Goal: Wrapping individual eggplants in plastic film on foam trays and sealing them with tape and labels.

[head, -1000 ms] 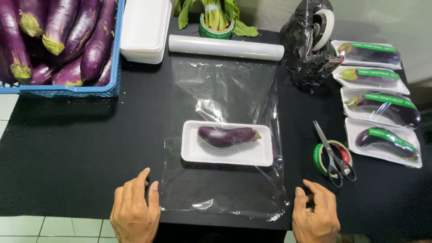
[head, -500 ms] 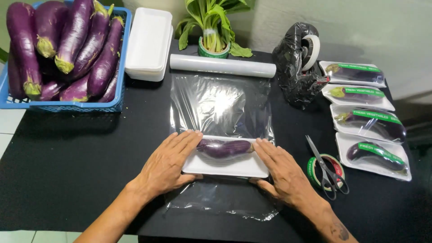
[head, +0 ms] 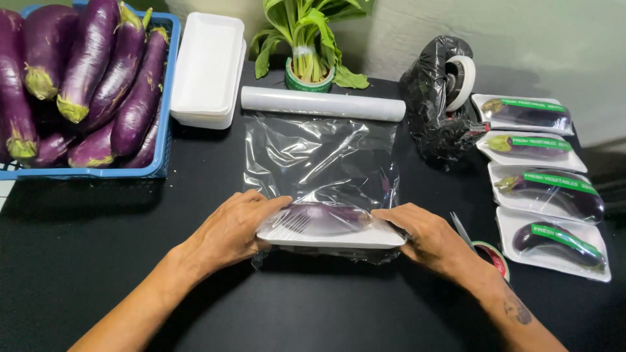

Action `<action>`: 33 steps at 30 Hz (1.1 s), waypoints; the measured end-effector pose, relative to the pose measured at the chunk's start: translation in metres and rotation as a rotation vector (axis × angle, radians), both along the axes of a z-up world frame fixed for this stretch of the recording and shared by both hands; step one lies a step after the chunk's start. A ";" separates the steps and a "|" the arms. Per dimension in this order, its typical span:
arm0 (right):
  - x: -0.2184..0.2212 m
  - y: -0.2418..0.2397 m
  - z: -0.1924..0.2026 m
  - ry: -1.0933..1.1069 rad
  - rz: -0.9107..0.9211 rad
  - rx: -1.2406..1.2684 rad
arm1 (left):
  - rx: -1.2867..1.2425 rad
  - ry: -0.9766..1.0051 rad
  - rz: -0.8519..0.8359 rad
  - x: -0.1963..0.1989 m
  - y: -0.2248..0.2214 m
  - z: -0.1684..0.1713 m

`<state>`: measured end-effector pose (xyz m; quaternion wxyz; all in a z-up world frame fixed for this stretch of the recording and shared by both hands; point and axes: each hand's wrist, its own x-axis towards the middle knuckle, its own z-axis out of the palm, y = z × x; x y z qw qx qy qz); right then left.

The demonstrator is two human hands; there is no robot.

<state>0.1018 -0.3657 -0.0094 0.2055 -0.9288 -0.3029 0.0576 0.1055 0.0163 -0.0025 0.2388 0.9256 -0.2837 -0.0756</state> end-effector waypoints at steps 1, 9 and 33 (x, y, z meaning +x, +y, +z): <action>0.002 0.000 -0.001 0.002 0.009 0.000 | -0.015 -0.007 -0.017 0.002 0.000 0.000; 0.013 0.005 -0.006 -0.078 0.061 -0.009 | -0.048 -0.187 -0.064 0.007 0.004 -0.018; 0.051 0.002 0.004 0.208 0.030 0.156 | -0.174 0.095 0.042 0.045 -0.006 0.011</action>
